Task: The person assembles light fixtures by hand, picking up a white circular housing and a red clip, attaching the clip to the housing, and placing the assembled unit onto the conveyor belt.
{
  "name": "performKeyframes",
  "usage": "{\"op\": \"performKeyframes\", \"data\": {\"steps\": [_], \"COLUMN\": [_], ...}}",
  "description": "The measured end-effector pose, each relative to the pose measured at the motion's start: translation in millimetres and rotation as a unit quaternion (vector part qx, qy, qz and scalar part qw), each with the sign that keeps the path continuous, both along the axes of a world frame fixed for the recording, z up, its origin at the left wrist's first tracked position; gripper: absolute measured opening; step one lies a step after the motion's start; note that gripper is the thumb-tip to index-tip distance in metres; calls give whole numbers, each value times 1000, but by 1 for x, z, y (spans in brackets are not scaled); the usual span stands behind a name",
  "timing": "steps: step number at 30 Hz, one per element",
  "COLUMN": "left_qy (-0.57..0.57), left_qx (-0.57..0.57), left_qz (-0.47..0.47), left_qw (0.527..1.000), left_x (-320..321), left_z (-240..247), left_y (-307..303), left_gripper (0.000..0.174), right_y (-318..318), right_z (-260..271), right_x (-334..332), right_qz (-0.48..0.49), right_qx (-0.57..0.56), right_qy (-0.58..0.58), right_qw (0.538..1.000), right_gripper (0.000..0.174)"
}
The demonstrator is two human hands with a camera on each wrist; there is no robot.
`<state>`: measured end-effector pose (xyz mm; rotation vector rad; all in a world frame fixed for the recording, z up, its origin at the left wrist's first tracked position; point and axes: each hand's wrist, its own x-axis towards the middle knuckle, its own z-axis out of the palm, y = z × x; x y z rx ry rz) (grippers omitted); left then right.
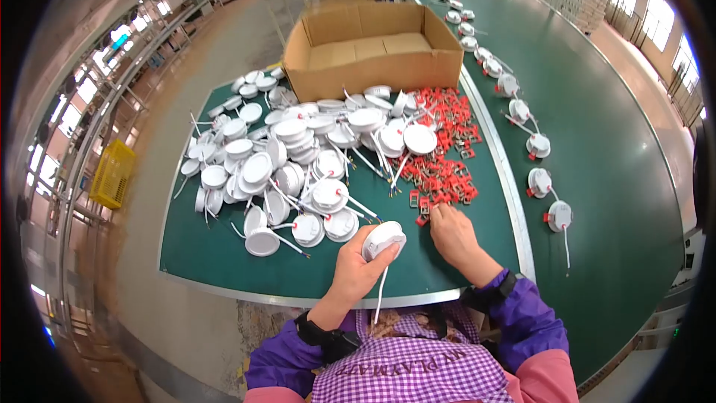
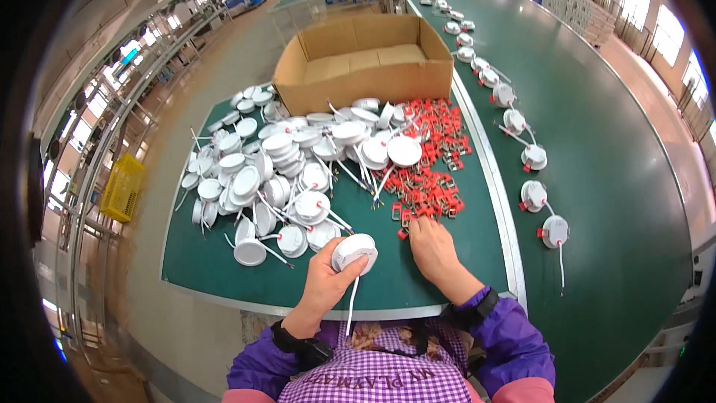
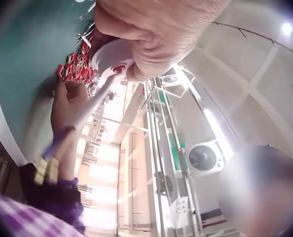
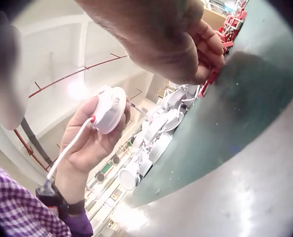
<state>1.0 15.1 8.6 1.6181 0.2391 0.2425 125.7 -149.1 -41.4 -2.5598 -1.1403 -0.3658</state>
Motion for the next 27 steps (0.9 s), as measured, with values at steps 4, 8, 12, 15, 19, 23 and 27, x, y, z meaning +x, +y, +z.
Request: {"op": "performKeyframes", "data": {"steps": [4, 8, 12, 15, 19, 23, 27], "left_qy": [-8, 7, 15, 11, 45, 33, 8], "left_qx": [-235, -299, -377, -392, -385, -385, -370], "left_qz": [29, 29, 7, 5, -7, -8, 9], "left_qw": [972, 954, 926, 920, 922, 922, 929], "left_x": [11, 17, 26, 33, 41, 48, 54], "left_z": [6, 4, 4, 8, 5, -4, -4], "left_y": [-7, -17, -29, -40, -49, -56, -61], "left_gripper": [26, 25, 28, 27, 27, 28, 30], "right_y": [-7, -24, -34, -40, -48, -46, -38], "right_z": [17, 38, 60, 71, 73, 73, 66], "right_x": [-7, -18, -31, -37, -40, -40, -41], "right_qz": [-30, -55, -83, -113, -126, -143, -132], "right_qx": [54, 225, 377, 458, 491, 486, 420], "right_qy": [47, 180, 345, 347, 331, 248, 165], "right_qw": [997, 956, 856, 811, 796, 826, 883], "right_gripper": [4, 11, 8, 11, 10, 10, 13]}}
